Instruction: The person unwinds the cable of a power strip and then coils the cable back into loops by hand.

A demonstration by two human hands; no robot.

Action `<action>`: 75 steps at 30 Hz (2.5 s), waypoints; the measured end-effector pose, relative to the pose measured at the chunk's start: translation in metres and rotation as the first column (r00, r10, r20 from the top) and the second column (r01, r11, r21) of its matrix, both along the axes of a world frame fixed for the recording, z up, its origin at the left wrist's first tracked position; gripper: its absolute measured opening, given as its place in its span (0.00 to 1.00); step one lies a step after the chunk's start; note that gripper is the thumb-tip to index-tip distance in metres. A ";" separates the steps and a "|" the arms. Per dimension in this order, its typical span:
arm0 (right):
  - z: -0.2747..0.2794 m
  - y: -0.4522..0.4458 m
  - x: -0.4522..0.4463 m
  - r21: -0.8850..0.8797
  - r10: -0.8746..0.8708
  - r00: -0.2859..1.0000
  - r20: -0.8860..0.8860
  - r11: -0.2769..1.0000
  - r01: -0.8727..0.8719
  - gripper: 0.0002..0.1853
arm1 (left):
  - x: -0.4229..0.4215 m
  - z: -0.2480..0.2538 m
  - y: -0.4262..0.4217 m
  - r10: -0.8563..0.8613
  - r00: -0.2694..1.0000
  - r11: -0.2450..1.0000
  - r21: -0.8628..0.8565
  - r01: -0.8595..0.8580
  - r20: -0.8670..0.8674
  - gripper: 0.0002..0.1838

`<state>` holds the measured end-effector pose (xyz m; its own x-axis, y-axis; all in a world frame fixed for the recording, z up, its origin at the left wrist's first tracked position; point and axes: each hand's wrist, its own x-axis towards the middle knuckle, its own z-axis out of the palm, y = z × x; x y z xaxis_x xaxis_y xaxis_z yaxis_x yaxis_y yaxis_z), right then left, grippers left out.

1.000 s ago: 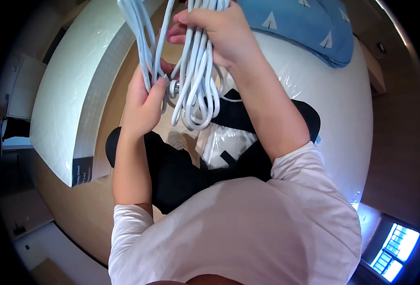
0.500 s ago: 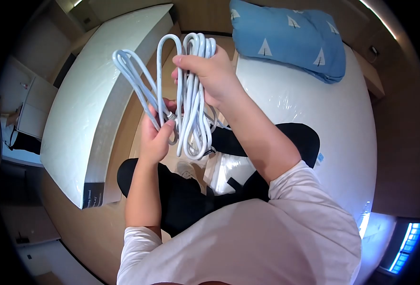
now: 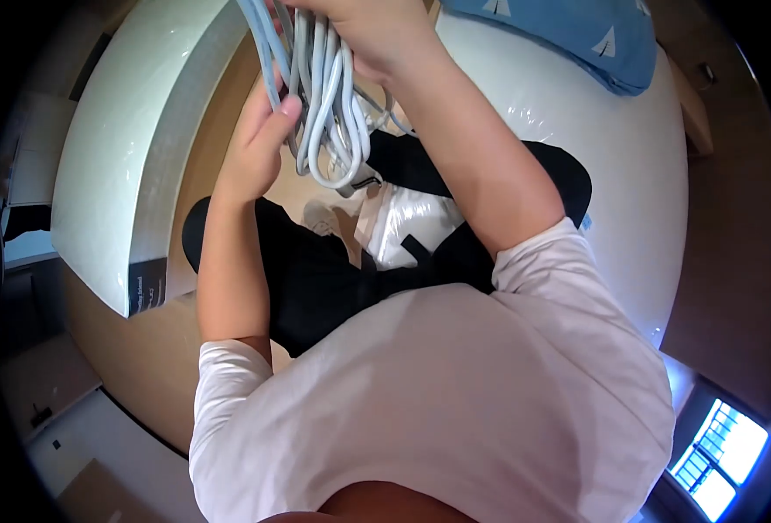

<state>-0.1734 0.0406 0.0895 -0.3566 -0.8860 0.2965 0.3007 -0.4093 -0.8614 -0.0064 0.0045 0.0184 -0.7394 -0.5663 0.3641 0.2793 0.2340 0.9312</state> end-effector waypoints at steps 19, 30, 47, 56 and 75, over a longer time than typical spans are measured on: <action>-0.005 -0.008 0.002 -0.068 0.140 0.967 0.215 0.989 -0.128 0.05 | -0.016 -0.007 0.010 0.161 0.977 0.978 0.156 -0.139 -0.138 0.17; -0.008 -0.004 0.010 -0.033 -0.075 0.993 0.095 0.996 0.078 0.05 | -0.020 -0.015 0.010 0.241 0.964 0.966 0.119 -0.227 -0.112 0.20; -0.012 0.004 -0.003 -0.015 -0.053 0.975 0.214 0.998 0.057 0.05 | -0.015 -0.014 0.009 0.414 0.906 0.910 0.078 -0.408 -0.092 0.11; -0.015 0.010 -0.022 0.024 -0.017 0.948 0.317 1.000 0.010 0.07 | -0.014 -0.011 0.004 0.285 0.883 0.928 0.337 -0.158 -0.372 0.11; -0.013 0.010 -0.048 -0.061 0.055 0.929 0.365 0.998 -0.035 0.08 | 0.011 -0.001 -0.030 0.036 0.813 0.956 0.256 0.141 -0.581 0.13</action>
